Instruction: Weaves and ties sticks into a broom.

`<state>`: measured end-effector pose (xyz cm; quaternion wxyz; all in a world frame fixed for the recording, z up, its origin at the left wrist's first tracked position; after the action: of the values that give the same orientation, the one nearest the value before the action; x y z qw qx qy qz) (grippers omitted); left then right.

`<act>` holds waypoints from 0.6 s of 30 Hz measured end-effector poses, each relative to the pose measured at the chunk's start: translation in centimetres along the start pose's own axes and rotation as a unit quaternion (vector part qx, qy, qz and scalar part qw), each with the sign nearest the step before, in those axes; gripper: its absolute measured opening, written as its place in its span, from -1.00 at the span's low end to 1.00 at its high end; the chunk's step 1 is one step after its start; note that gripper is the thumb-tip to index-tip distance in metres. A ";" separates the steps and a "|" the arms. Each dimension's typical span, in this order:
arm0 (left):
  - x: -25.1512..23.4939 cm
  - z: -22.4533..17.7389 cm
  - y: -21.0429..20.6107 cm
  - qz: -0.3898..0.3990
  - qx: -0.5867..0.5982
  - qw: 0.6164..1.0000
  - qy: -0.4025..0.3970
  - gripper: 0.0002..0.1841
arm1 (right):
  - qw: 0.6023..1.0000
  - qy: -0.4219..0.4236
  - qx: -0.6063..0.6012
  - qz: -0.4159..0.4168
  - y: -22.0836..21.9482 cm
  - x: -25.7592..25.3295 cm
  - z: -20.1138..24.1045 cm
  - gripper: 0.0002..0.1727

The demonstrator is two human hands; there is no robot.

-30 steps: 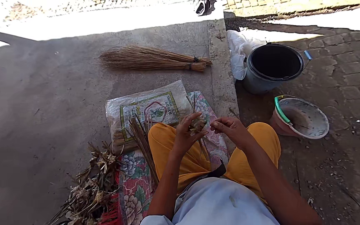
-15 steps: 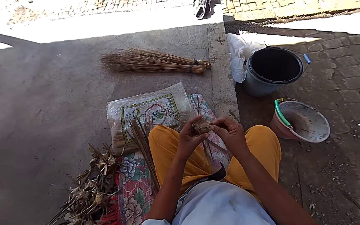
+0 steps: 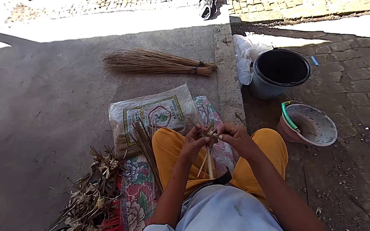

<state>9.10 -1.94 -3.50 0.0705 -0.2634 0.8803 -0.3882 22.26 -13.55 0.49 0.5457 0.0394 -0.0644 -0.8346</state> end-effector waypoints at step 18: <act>0.4 -0.8 -2.0 0.070 -0.533 0.797 -0.275 -0.72 | 0.979 -0.041 0.145 -0.137 -0.7 -0.2 -1.7 -0.88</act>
<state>9.27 -2.78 -1.46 0.1854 -0.2925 0.9077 0.2369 21.94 -13.23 -1.27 0.4111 0.0920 -0.2013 -0.8843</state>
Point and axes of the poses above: each hand's wrist, its own x-axis away from the middle knuckle, its own y-axis out of the back of the hand, z = x × y, the point moved 3 cm from there along -x, towards the middle knuckle, and after that the axes turned 10 degrees about x, right-handed, at the moved point
